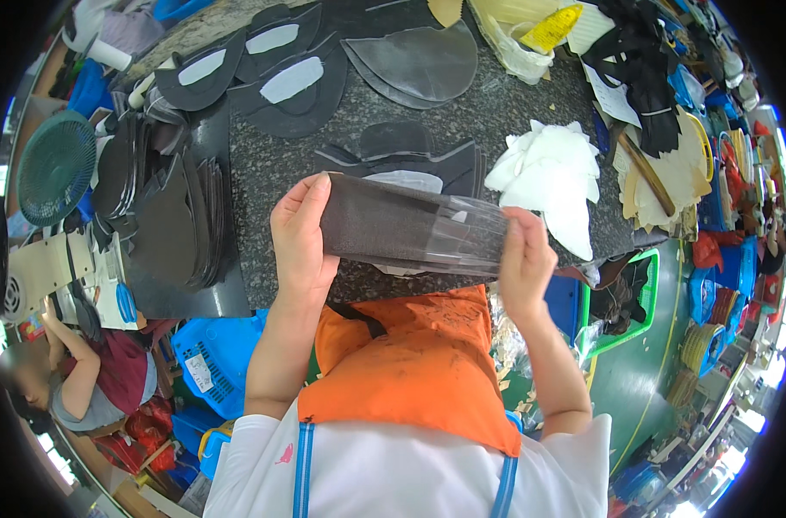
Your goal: The person attaches white padding pieces and inner linings onto leather shoe components by hand. Then, the person applies adhesive to the leather shoe components using a yellow applicator tool.
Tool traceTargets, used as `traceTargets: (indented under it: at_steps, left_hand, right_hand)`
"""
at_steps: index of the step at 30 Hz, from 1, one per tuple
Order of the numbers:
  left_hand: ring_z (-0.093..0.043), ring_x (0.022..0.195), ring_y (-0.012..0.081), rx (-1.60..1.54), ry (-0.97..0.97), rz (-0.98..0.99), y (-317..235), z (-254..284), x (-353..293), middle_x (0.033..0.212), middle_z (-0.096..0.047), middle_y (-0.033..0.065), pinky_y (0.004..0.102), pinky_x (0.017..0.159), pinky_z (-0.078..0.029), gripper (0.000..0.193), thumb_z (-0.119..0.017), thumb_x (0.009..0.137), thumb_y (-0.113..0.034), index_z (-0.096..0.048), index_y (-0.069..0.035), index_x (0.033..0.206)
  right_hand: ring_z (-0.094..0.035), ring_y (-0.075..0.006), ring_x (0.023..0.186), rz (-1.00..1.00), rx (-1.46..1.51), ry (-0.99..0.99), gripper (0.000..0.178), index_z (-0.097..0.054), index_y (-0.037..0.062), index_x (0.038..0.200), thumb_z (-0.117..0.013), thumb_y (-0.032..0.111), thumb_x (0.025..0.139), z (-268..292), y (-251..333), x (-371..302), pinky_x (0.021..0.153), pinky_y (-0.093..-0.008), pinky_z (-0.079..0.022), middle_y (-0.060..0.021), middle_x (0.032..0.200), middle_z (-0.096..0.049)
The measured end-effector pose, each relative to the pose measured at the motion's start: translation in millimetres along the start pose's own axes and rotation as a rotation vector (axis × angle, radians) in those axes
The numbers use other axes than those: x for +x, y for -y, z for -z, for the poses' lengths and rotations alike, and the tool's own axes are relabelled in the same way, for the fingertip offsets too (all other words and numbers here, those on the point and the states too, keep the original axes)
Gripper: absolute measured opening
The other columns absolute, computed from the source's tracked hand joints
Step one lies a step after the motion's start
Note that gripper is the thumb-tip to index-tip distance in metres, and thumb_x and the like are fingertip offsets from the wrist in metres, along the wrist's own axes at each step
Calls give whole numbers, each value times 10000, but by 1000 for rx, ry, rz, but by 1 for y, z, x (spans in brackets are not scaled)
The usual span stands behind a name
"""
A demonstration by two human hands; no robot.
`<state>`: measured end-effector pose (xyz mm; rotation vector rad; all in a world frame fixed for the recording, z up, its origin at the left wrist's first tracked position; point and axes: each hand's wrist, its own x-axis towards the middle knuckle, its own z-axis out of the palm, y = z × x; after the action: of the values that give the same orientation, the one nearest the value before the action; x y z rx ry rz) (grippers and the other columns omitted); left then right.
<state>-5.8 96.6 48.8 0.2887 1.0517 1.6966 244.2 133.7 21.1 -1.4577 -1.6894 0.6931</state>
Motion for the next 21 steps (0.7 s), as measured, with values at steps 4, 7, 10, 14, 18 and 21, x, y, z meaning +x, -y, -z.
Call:
traceTargets:
  at_steps: [4, 7, 10, 14, 18, 21]
  left_hand:
    - [-627, 779, 88, -49, 74, 132, 19, -4, -8, 906, -686, 49, 250, 708, -511, 170, -577, 970, -134, -656, 14, 996]
    - [-652, 808, 127, -62, 110, 217, 21, -12, -11, 927, -691, 69, 281, 733, -530, 177, -565, 965, -133, -659, 12, 1004]
    - [-659, 815, 127, 70, 83, 222, 10, -12, -12, 931, -693, 72, 274, 742, -534, 187, -567, 964, -134, -661, 22, 1009]
    - [-610, 757, 63, 161, 100, 146, -25, -23, -20, 889, -680, 29, 208, 669, -481, 193, -577, 966, -125, -673, 35, 1018]
    - [-545, 581, 56, 687, 463, -130, -41, -29, -34, 742, -642, 11, 234, 534, -445, 206, -608, 935, -153, -684, -6, 1058]
    - [-608, 637, 131, 1140, 925, -549, -20, -26, -59, 792, -660, -6, 290, 616, -483, 292, -653, 896, -296, -678, -81, 1092]
  right_hand:
    - [-569, -183, 600, 129, -298, 59, 154, -615, 29, 1069, -530, 1, 945, 42, -36, 0, 607, -269, -467, -121, 823, -646]
    - [-618, -263, 629, 516, -497, 78, 180, -602, 27, 1065, -555, -28, 901, 69, -62, 11, 596, -322, -490, -145, 864, -659]
    - [-638, -302, 681, 480, -787, 148, 246, -601, 31, 1040, -572, -68, 817, 103, -80, 24, 587, -381, -496, -134, 794, -624]
    - [-634, -355, 814, 609, -414, 466, 344, -612, 48, 1172, -564, -13, 837, 81, 6, -20, 761, -422, -513, -124, 948, -673]
    - [-672, -277, 903, -5, -51, 1533, 391, -605, 32, 1229, -613, 199, 876, 51, 51, -17, 819, -383, -526, -158, 1069, -679]
    - [-629, -267, 1079, -995, 1144, 895, 628, -461, -68, 1332, -534, 417, 940, 29, 53, -2, 904, -400, -513, -202, 1243, -603]
